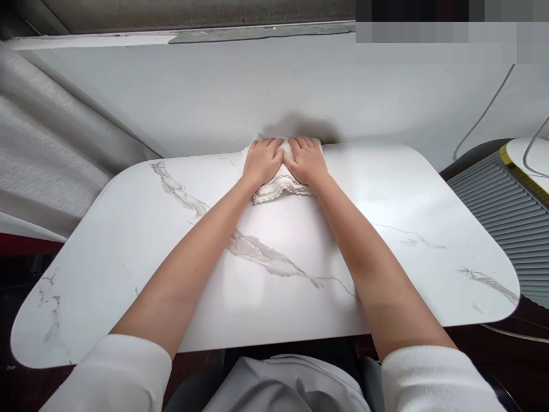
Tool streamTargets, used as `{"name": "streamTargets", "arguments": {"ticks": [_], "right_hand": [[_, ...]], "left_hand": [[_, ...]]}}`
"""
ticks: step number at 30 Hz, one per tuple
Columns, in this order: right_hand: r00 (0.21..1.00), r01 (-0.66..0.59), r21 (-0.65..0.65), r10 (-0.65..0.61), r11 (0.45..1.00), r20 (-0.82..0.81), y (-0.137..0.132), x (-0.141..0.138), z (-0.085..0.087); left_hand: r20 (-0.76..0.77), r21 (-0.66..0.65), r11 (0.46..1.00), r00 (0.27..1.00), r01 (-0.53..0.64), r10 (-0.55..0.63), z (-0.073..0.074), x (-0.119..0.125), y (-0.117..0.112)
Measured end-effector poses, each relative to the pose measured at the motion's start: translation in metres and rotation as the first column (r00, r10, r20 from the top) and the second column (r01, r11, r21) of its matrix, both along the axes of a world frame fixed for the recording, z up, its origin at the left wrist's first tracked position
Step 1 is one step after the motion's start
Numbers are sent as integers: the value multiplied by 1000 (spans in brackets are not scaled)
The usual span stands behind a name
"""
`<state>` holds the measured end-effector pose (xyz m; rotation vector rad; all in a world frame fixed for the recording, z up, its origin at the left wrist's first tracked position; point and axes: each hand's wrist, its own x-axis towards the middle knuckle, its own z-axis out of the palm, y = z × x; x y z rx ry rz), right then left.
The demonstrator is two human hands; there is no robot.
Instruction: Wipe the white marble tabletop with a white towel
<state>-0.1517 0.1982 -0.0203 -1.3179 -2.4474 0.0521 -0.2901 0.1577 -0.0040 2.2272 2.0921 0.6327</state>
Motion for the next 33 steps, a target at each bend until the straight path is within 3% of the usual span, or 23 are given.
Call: {"name": "streamTargets", "arguments": {"ticks": [10,20,26,33], "right_hand": [[1000,3,41,-3,999,6,6,-23,-3],[997,-64,64,67,996,-41,-10,-44,-6],[995,-92,41,94,995,-41,-36,-40,-3],[996,-87,6,87,996,-3,-92,-29,2]], "left_hand": [[-14,16,1000,1000,-11,12,-3,-23,5],[-19,19,997,997,-76,77,-3,-39,-16],[-25,7,996,996,-90,90,-2,-38,-42],[-51,-18,997,996,-79,78,0,-28,-95]]}}
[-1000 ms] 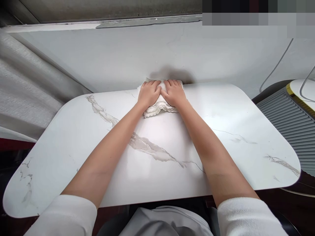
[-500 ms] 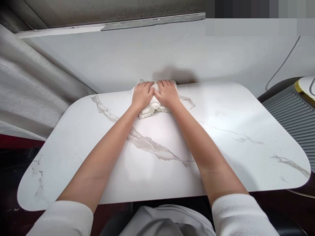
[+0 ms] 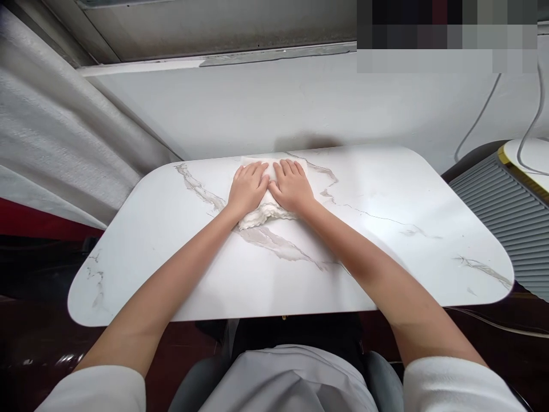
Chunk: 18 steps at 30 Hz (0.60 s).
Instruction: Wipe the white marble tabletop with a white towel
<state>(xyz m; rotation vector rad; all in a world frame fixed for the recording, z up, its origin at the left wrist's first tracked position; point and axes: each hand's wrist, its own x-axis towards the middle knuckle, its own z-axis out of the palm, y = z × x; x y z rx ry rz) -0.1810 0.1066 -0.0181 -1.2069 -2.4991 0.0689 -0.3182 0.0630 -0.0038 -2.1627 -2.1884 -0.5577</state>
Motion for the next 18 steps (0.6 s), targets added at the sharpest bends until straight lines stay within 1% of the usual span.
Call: {"name": "streamTargets", "arguments": {"ticks": [4,8,13,16,18], "right_hand": [[1000,4,18,-3,1000,-17,-43,11,-2],[1000,-28,26,28,999,-1,-93,23,-1],[995,-98,74,99,992,-14,-152,34,1],[990,-131,116,136,985,-35,-180,36,2],[986,-152,122,159,981,-46,-193,35,2]], "left_hand": [[-29,-26,999,999,40,-41,0,6,-40],[-60,-35,996,995,77,-79,-2,12,-87],[-112,19,992,986,126,-123,-3,18,-149],[-128,37,989,983,140,-134,-2,19,-180],[-130,41,990,983,136,-129,-2,16,-197]]}}
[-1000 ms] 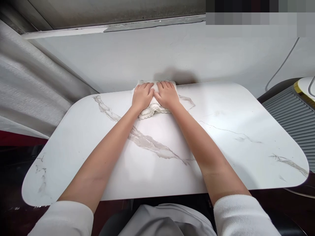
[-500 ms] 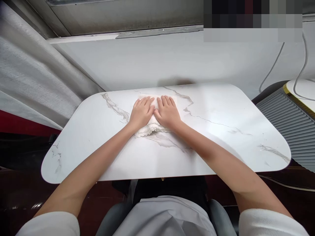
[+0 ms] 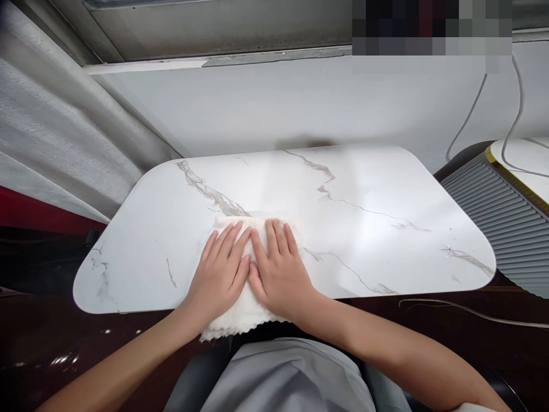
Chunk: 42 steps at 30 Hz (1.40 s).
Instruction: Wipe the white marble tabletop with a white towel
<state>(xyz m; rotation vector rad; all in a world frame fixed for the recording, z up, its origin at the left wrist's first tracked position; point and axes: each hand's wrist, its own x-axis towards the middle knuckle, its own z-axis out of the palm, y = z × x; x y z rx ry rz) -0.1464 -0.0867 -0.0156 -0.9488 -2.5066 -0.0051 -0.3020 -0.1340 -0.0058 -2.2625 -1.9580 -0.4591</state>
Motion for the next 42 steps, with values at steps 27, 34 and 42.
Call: {"name": "streamTargets", "arguments": {"ticks": [27,34,42], "right_hand": [[1000,-5,-123,8,992,25,78,-89,-3],[996,52,-232,-68,971,-63,140,-110,-2],[991,38,-181,-61,983,-122,194,-131,-7]], "left_hand": [[176,-46,999,984,-13,21,5,-95,84],[250,-12,1000,968,-23,25,2,-112,147],[296,14,995,951,-94,86,-1,-125,195]]}}
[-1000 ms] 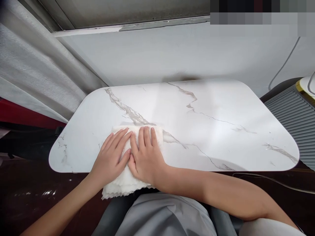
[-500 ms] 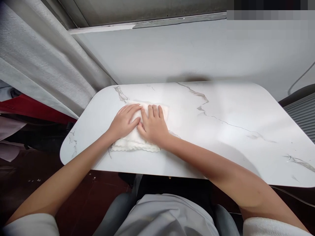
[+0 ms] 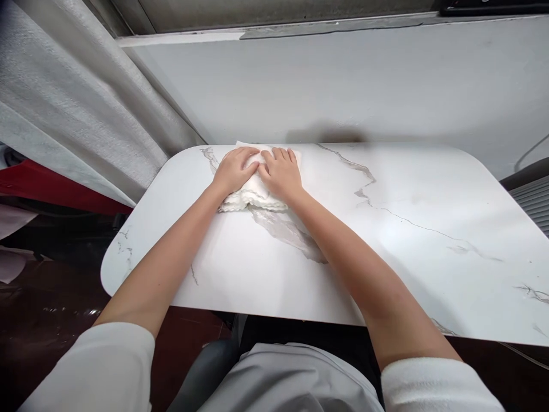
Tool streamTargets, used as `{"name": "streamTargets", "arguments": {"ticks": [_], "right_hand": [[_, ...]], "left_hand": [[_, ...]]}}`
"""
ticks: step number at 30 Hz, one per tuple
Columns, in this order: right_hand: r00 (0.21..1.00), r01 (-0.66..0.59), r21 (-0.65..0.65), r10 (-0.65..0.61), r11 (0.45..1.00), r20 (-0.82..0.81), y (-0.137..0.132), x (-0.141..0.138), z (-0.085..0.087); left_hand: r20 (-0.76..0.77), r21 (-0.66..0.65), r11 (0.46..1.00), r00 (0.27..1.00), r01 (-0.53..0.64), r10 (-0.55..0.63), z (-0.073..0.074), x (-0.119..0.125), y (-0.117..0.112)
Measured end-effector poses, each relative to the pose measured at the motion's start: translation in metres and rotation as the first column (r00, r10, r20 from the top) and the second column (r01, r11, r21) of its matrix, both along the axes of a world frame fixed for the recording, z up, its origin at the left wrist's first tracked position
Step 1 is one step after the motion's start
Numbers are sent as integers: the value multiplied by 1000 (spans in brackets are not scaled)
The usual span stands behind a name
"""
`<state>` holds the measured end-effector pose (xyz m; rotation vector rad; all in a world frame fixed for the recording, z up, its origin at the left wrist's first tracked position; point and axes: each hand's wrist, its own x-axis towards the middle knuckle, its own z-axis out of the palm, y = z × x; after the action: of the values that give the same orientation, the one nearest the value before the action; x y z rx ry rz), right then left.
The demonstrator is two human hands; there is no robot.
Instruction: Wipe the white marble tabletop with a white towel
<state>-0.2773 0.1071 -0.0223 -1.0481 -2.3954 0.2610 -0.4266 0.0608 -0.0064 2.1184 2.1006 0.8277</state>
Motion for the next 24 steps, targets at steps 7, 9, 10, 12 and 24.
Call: {"name": "streamTargets", "arguments": {"ticks": [7,9,10,12,24], "right_hand": [[1000,11,-28,-11,1000,7,27,-14,2],[1000,26,-17,-26,1000,9,31,-17,2],[999,32,-8,-32,999,8,33,-19,2],[999,42,4,-42,999,6,36,-23,3],[992,85,44,-89,995,85,51,-48,1]], "left_hand": [[58,1,1000,998,-23,23,-1,-12,25],[102,12,1000,995,-24,23,-1,-16,31],[131,15,999,991,-34,32,-1,-18,34],[184,14,998,981,-61,57,-2,-23,39],[133,11,998,989,-65,63,-5,-45,60]]}}
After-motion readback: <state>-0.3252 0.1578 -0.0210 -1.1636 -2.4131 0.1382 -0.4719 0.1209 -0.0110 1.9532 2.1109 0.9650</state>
